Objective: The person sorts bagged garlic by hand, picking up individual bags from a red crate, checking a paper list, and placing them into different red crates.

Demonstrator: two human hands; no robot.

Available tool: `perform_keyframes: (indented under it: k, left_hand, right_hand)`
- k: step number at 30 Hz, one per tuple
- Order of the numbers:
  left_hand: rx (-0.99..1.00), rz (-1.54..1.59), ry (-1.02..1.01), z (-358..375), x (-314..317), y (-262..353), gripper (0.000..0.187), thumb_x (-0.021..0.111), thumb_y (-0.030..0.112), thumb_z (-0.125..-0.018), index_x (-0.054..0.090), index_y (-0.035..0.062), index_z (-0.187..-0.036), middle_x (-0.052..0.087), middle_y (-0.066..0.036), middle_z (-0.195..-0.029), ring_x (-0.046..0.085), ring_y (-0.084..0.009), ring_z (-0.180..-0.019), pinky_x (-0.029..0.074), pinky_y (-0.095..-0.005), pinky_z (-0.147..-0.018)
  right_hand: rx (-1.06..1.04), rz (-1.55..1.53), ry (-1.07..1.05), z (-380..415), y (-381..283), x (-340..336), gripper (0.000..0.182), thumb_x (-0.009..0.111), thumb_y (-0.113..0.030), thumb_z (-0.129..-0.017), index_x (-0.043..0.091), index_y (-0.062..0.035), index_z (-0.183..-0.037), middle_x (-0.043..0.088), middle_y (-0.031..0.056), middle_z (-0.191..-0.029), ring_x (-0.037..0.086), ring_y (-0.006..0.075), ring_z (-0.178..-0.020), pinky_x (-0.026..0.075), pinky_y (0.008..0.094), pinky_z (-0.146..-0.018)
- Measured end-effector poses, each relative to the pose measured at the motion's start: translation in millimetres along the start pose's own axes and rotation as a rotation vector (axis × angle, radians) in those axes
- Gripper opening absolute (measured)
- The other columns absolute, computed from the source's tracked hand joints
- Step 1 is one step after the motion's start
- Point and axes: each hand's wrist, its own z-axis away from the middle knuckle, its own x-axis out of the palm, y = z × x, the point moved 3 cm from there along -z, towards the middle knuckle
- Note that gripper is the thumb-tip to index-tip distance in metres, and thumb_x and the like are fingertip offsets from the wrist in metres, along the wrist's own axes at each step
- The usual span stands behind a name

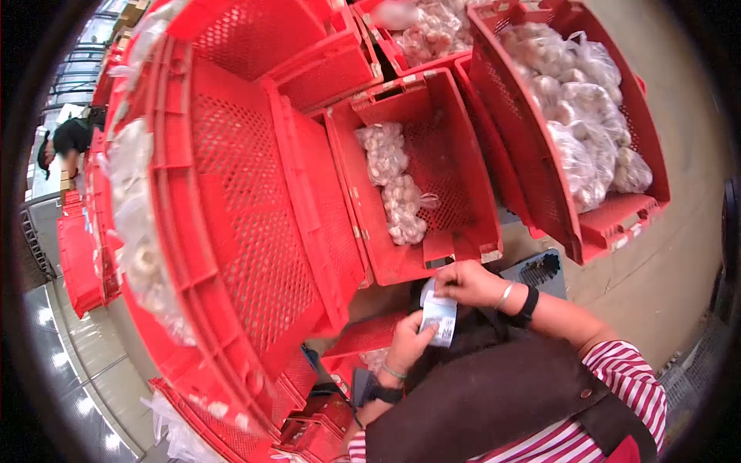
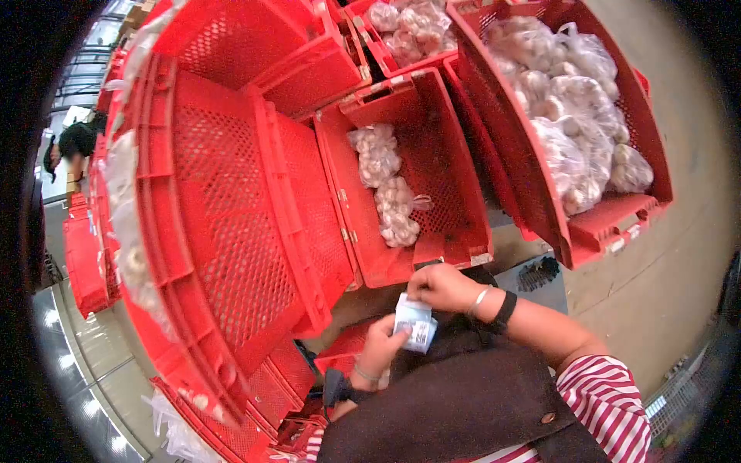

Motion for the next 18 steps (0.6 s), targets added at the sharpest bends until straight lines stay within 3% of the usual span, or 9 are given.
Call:
perform_keyframes:
  k: [3,5,7,9,11,17,18]
  left_hand:
    - [-0.199,0.138,0.091,-8,-17,-54,0.020,0.057,0.008,-0.083,0.060,-0.0028,-0.100,0.063,-0.004,-0.090,0.057,-0.0090,-0.081,0.046,-0.0246,-0.073]
    - [-0.260,0.153,0.148,-7,-32,-114,0.021,0.058,0.008,-0.083,0.060,-0.0028,-0.101,0.063,-0.004,-0.090,0.057,-0.0089,-0.080,0.046,-0.0243,-0.072]
    - [-0.357,0.207,0.185,0,-42,-178,0.020,0.058,0.008,-0.082,0.061,-0.0024,-0.099,0.063,-0.004,-0.090,0.058,-0.0098,-0.078,0.046,-0.0242,-0.071]
    - [-0.486,0.295,0.248,4,-43,-214,0.019,0.058,0.007,-0.082,0.061,-0.0023,-0.099,0.063,-0.004,-0.090,0.058,-0.0103,-0.078,0.046,-0.0247,-0.071]
    - [-0.504,0.390,0.313,6,-41,-236,0.019,0.058,0.007,-0.082,0.061,-0.0025,-0.098,0.063,-0.004,-0.090,0.058,-0.0107,-0.078,0.046,-0.0249,-0.071]
    - [-0.681,0.336,0.348,6,-45,-259,0.021,0.059,0.009,-0.082,0.062,-0.0029,-0.098,0.065,-0.006,-0.087,0.059,-0.0121,-0.077,0.047,-0.0264,-0.071]
    - [-0.537,0.457,0.437,-2,-43,-241,0.022,0.056,0.009,-0.084,0.059,-0.0002,-0.103,0.064,-0.006,-0.086,0.060,-0.0131,-0.075,0.049,-0.0269,-0.068]
  right_hand:
    - [0.625,-0.555,0.221,-39,126,4,0.007,0.063,-0.010,-0.077,0.063,-0.0027,-0.076,0.062,0.0038,-0.069,0.058,0.0104,-0.065,0.048,0.0297,-0.061]
    - [0.462,-0.294,0.521,-77,223,3,0.005,0.060,-0.006,-0.079,0.060,-0.0077,-0.074,0.058,0.0003,-0.068,0.052,0.0093,-0.058,0.044,0.0252,-0.052]
    - [0.480,-0.252,0.642,-113,282,-4,0.006,0.060,-0.007,-0.079,0.059,-0.0063,-0.073,0.057,0.0003,-0.067,0.052,0.0073,-0.058,0.044,0.0250,-0.052]
    - [0.502,0.066,0.685,-152,332,-11,0.015,0.061,-0.018,-0.078,0.064,-0.0038,-0.081,0.064,0.0140,-0.075,0.062,0.0280,-0.069,0.049,0.0350,-0.067]
    - [0.297,0.249,0.712,-187,298,-24,0.015,0.058,-0.017,-0.078,0.065,-0.0046,-0.083,0.063,0.0172,-0.080,0.060,0.0343,-0.078,0.048,0.0357,-0.072]
    - [-0.038,0.394,0.643,-278,386,0,0.012,0.058,-0.009,-0.077,0.062,-0.0041,-0.088,0.059,0.0156,-0.092,0.056,0.0339,-0.086,0.047,0.0376,-0.076]
    - [-0.112,0.416,0.598,-291,390,5,0.013,0.058,-0.008,-0.077,0.061,-0.0036,-0.089,0.058,0.0158,-0.093,0.056,0.0341,-0.086,0.047,0.0376,-0.076]
